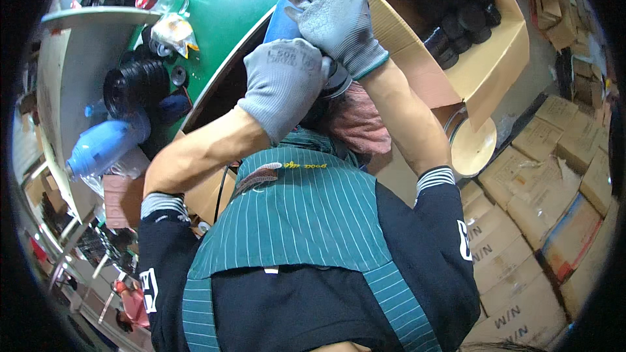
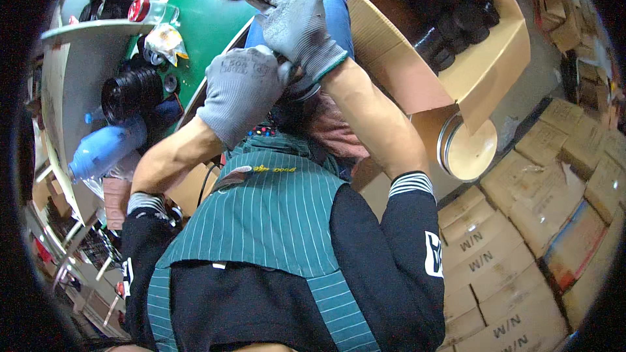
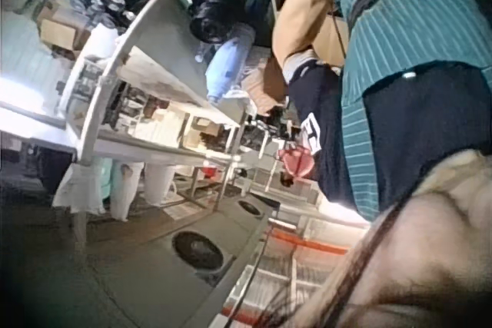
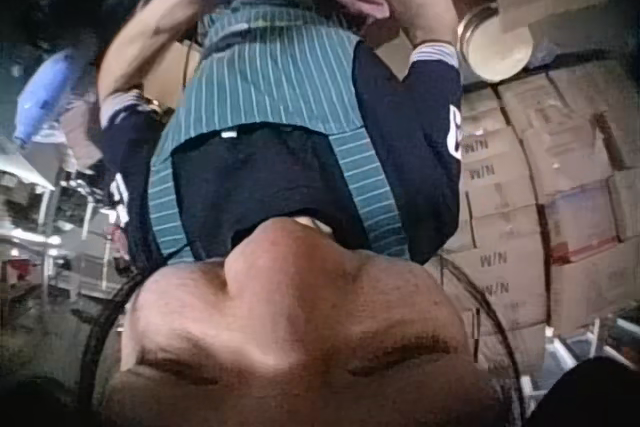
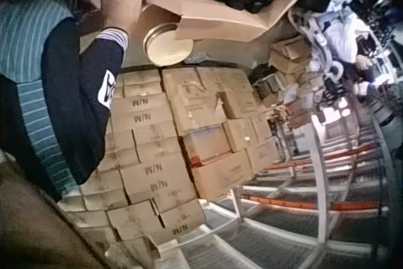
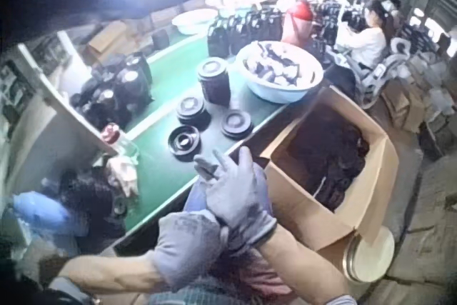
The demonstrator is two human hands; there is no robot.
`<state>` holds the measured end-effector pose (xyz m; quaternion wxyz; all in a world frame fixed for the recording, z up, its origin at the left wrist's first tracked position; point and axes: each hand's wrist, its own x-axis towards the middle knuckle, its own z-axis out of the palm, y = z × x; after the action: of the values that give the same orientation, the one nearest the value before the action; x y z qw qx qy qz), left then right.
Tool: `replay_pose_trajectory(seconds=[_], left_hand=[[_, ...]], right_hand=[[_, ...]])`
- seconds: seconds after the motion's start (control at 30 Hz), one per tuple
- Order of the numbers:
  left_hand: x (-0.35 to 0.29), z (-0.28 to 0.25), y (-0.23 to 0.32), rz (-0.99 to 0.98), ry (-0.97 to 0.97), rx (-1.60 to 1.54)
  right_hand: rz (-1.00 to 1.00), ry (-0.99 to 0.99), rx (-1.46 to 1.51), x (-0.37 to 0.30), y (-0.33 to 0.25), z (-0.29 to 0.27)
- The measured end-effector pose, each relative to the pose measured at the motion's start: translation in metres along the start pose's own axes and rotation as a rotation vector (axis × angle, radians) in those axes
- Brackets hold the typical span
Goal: The person repeatedly picks up black kettle bodies and circular lids, wipes the rims with a cloth, and uses a metal rod to press the lids onto the kettle bodies. The person handles the items one at a time and places the assembled units on the table.
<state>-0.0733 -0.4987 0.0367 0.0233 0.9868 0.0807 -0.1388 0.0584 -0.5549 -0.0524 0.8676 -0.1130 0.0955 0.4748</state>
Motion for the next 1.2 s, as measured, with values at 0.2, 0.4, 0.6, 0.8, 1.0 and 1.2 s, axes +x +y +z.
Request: replay_pose_trajectory(seconds=[0.2, 0.4, 0.6, 0.8, 1.0, 1.2], left_hand=[[-0.024, -0.001, -0.014, -0.012, 0.104, 0.114], [-0.014, 0.012, -0.019, 0.059, 0.137, 0.172], [0.006, 0.027, -0.054, 0.296, 0.239, -0.179], [0.094, 0.067, -0.114, 0.875, 0.308, -0.406], [0.126, 0.076, -0.112, 0.983, 0.280, -0.461], [0.041, 0.083, -0.142, 0.170, 0.345, -0.877]], right_hand=[[-0.380, 0.161, -0.493, -0.013, -0.024, -0.060], [-0.808, -0.183, -1.016, 0.011, -0.010, -0.107], [-1.914, -0.043, -2.163, -0.040, -0.023, -0.094], [-0.794, -0.417, -0.859, -0.139, 0.035, -0.037], [-0.890, -0.373, -1.024, -0.141, 0.029, -0.042], [-0.366, 0.073, -1.398, -0.152, 0.017, -0.035]])
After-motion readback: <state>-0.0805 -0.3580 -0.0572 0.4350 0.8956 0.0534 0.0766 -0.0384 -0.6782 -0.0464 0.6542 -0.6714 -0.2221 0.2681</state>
